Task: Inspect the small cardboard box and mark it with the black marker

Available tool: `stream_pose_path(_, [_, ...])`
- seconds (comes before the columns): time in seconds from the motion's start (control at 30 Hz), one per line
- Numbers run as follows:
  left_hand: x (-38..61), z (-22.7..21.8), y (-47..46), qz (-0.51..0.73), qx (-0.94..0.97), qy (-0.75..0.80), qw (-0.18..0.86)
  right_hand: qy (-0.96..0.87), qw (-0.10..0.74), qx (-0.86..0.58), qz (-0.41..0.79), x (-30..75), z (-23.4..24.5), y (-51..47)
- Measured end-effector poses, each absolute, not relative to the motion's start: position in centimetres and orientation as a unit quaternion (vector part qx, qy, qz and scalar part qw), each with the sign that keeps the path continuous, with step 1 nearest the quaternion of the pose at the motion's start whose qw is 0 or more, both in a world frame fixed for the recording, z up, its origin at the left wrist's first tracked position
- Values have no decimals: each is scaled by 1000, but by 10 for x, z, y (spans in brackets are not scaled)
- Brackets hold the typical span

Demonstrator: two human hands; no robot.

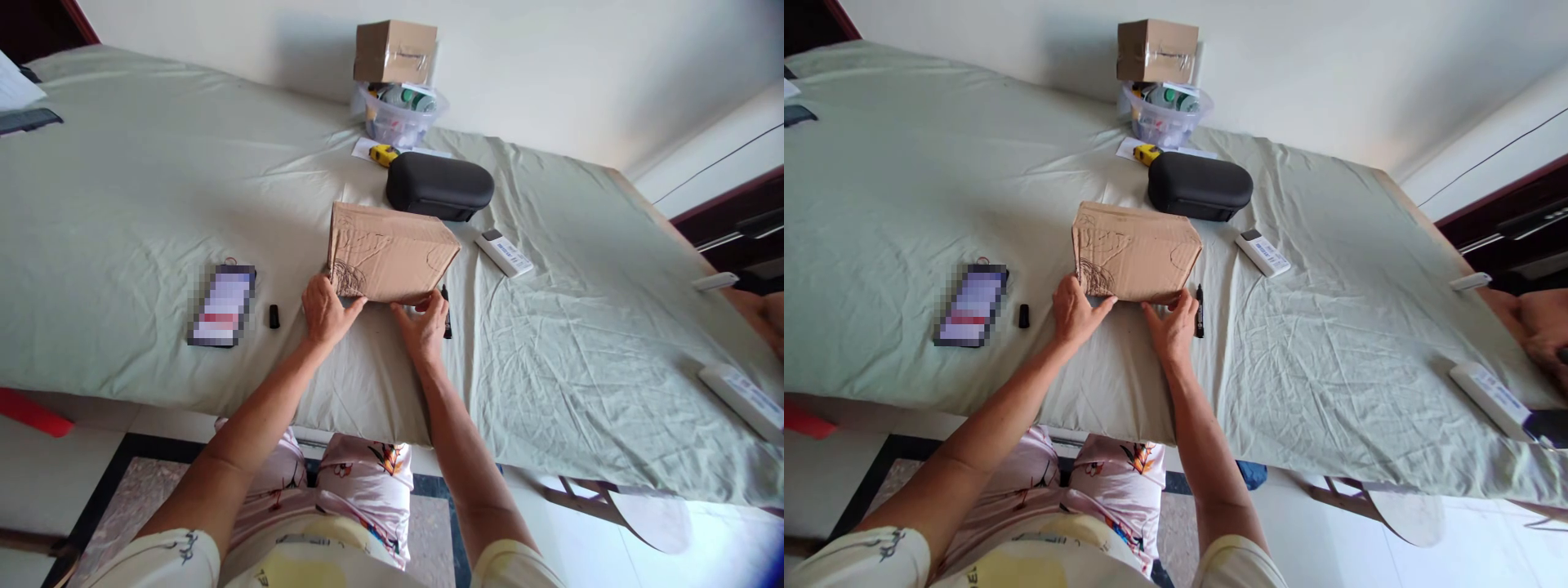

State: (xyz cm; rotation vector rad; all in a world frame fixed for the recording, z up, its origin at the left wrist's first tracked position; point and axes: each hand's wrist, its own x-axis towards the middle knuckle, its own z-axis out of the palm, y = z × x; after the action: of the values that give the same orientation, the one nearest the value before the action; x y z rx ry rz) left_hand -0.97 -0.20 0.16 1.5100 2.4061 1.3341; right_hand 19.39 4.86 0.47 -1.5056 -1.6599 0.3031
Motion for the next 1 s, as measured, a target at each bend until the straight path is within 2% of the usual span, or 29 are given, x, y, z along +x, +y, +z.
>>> stream_pose_path(0.47, [3, 6, -4, 459, 441, 772, 16, -648, 399, -642, 97, 171, 8, 37])
stream_pose_path(0.73, [-3, 5, -4, 490, 450, 746, 18, -642, 444, -606, 155, 187, 10, 45])
stream_pose_path(1.0, [-10, 2, -3, 523, 455, 720, -24, -620, 533, -551, 168, 197, 18, 50])
